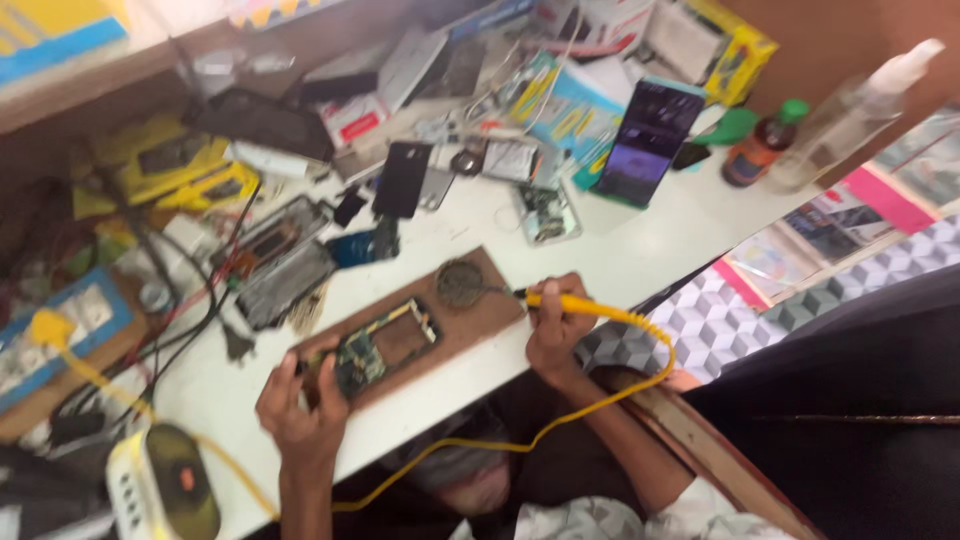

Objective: The person uses a soldering iron and tweezers to work on a small circuit board placed on a wooden board. They repeatedly apply the soldering iron to specific points on the board while holding it steady with tweezers.

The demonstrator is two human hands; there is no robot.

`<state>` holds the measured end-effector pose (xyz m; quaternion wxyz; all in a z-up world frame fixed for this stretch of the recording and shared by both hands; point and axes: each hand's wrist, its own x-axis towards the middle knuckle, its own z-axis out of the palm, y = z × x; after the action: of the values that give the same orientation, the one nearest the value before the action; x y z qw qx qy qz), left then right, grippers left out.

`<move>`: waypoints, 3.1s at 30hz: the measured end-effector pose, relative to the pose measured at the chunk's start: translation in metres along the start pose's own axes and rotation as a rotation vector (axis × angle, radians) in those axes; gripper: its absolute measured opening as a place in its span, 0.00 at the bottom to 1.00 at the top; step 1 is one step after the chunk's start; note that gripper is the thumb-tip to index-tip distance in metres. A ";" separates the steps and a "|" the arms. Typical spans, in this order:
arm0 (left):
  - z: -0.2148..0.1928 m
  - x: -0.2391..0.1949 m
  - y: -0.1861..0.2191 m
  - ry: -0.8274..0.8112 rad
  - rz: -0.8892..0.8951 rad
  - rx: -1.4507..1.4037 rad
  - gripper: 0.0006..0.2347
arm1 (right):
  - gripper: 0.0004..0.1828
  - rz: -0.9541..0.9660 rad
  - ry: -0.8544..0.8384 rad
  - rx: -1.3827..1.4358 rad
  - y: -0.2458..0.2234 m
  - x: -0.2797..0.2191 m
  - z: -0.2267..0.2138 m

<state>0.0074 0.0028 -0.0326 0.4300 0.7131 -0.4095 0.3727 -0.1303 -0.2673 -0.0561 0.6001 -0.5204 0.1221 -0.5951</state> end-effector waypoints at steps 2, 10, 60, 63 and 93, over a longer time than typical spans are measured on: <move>0.001 -0.003 0.005 0.026 -0.026 0.019 0.26 | 0.11 0.016 -0.014 -0.026 -0.004 -0.007 -0.003; -0.004 0.011 0.013 0.008 -0.083 -0.111 0.24 | 0.12 -0.083 -0.094 0.015 -0.020 0.002 0.008; -0.003 0.019 0.019 -0.009 -0.047 -0.097 0.24 | 0.15 0.007 0.018 -0.017 -0.018 -0.022 0.014; -0.003 0.022 0.023 -0.016 -0.129 -0.196 0.24 | 0.14 -0.061 0.110 -0.043 -0.021 -0.005 0.014; 0.000 0.017 0.014 -0.016 -0.132 -0.180 0.25 | 0.15 0.266 0.079 0.235 -0.048 -0.005 0.014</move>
<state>0.0017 -0.0057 -0.0134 0.5128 0.6999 -0.3968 0.2996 -0.1486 -0.2439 -0.0158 0.7249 -0.4023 0.1432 -0.5405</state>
